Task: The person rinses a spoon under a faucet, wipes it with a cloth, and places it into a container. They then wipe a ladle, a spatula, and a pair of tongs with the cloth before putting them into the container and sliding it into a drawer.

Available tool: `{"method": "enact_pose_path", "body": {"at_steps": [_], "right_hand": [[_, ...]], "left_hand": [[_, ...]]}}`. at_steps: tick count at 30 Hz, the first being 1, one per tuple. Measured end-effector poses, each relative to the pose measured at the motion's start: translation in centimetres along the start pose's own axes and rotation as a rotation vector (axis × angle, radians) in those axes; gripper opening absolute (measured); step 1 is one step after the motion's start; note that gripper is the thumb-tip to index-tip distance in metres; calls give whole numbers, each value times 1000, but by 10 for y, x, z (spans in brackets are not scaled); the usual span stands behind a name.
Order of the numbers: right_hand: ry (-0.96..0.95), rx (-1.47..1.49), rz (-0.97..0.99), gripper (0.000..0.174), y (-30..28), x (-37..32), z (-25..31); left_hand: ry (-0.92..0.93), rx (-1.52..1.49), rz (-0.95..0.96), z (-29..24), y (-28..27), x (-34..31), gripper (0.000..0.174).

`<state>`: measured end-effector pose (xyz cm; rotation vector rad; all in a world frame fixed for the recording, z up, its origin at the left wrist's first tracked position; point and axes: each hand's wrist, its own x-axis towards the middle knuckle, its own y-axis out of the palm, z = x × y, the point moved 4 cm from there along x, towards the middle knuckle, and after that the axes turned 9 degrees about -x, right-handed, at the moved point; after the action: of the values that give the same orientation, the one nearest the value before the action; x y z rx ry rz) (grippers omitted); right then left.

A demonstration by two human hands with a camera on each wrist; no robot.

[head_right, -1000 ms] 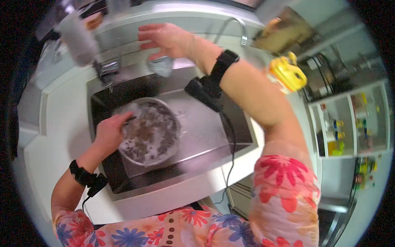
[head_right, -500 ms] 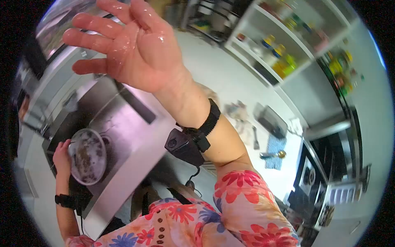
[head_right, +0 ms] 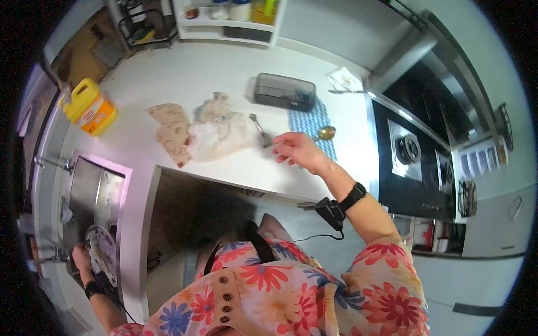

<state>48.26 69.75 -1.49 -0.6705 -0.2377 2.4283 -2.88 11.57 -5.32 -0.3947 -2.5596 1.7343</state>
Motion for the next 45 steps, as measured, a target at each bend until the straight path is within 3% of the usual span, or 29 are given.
{"method": "enact_pose_path", "body": {"at_steps": [2, 3, 7, 9, 11, 14, 18, 21, 24, 27, 29, 30, 32, 33, 34, 37, 38, 40, 41, 42, 44, 45], "right_hand": [[78, -9, -104, 27, -24, -19, -25], [99, -14, -142, 26, -31, -24, -35], [112, -75, -232, 25, -35, -22, -56], [72, -83, -228, 24, -25, -11, -40], [-44, -67, -248, 21, -13, 10, -14], [-102, -125, -227, 23, 10, 61, 16], [-116, -314, -205, 34, 43, 139, 50], [-21, -560, -354, 38, 54, 183, 69], [26, -732, -488, 39, 53, 209, 69], [-35, -795, -614, 33, 52, 210, 72], [-404, -300, -545, 21, 57, 198, 90], [-402, -295, -557, 21, 58, 197, 93], [-423, 319, -415, 14, 59, 192, 90], [-256, 327, -267, 16, 58, 187, 85], [-264, 333, -272, 16, 56, 179, 90], [-239, 525, -126, 15, 65, 164, 93], [-244, 526, -127, 15, 67, 161, 91], [-412, 518, 0, 14, 80, 155, 95], [-536, 372, 23, 12, 87, 143, 102], [-536, 376, 39, 12, 94, 139, 100], [-840, -251, -393, 9, 103, 128, 108], [-838, -168, -404, 12, 102, 138, 98]], "left_hand": [[366, 308, -302, -22, -4, 6, 18], [395, 315, -294, -38, -3, 11, 18], [299, -1, -120, -94, 6, 19, 21], [321, -158, -66, -101, 23, 48, 19], [197, -456, 92, -101, 45, 83, 13], [156, -480, 142, -182, 47, 53, 25], [247, -594, 215, -197, 68, 74, 40], [391, -427, 294, -258, 60, 34, 40], [476, -323, 319, -277, 70, 32, 39], [470, -385, 358, -288, 83, 30, 39], [455, -394, 356, -294, 83, 26, 38], [467, -390, 358, -295, 84, 28, 38], [364, -464, 472, -294, 95, 30, 37], [338, -524, 502, -305, 94, 20, 33], [347, -520, 496, -318, 94, 13, 33], [266, -880, 645, -355, 114, -12, 30], [235, -953, 691, -373, 121, -24, 32], [235, -1032, 759, -420, 133, -56, 34], [248, -1062, 829, -436, 148, -64, 35], [151, -1109, 862, -454, 161, -80, 29], [62, -1138, 965, -481, 178, -111, 13], [29, -1167, 1005, -489, 181, -119, 15]]}}
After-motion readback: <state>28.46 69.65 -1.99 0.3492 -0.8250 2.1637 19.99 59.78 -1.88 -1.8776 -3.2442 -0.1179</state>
